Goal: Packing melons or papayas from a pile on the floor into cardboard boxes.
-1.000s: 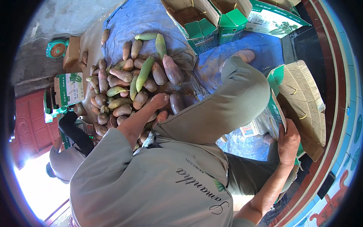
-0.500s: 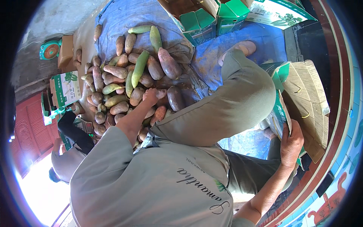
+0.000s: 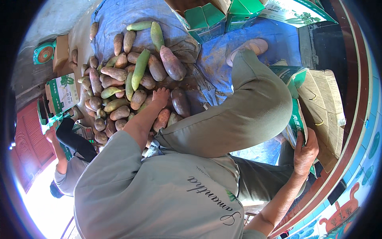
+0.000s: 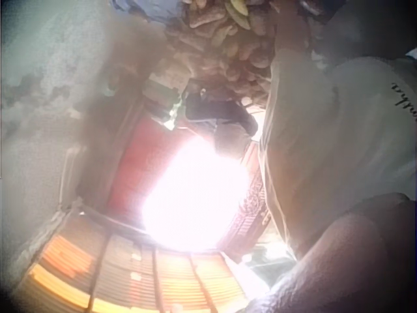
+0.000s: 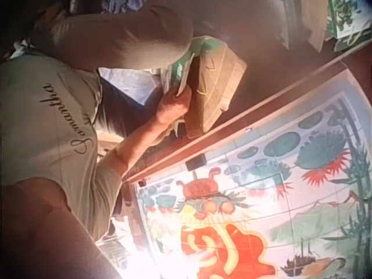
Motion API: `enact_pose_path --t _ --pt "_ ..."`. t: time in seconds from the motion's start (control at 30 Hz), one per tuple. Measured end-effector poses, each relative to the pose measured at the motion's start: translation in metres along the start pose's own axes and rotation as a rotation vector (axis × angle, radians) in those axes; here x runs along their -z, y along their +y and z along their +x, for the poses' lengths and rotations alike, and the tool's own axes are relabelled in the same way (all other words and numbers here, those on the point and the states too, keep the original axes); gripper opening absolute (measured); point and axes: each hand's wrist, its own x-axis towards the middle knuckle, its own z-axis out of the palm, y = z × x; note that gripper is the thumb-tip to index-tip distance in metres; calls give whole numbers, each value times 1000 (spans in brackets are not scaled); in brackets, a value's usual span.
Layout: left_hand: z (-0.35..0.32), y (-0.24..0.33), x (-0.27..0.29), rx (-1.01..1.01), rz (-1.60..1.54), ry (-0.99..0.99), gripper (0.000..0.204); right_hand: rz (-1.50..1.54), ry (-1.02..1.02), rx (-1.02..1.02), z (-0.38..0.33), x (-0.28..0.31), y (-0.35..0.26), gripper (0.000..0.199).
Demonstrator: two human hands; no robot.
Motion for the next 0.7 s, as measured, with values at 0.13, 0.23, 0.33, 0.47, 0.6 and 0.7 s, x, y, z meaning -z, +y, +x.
enact_pose_path --t 0.13,0.23,0.33,0.47,0.6,0.7 --pt "-12 0 4 -118 114 -22 31 7 -5 -11 1 0 -1 12" --pt "-27 3 -8 -216 164 -48 34 -18 -30 -31 1 1 -1 12" --pt "-32 -4 -13 -245 74 -7 40 24 -12 -50 2 2 -4 12" --pt "-47 -29 0 -8 -106 479 50 41 3 -18 0 -1 1 12" --pt "-39 -76 1 509 -271 352 61 37 12 11 2 -4 -1 11" --pt "-36 -93 -5 669 -446 235 68 23 22 -3 0 -2 1 11"
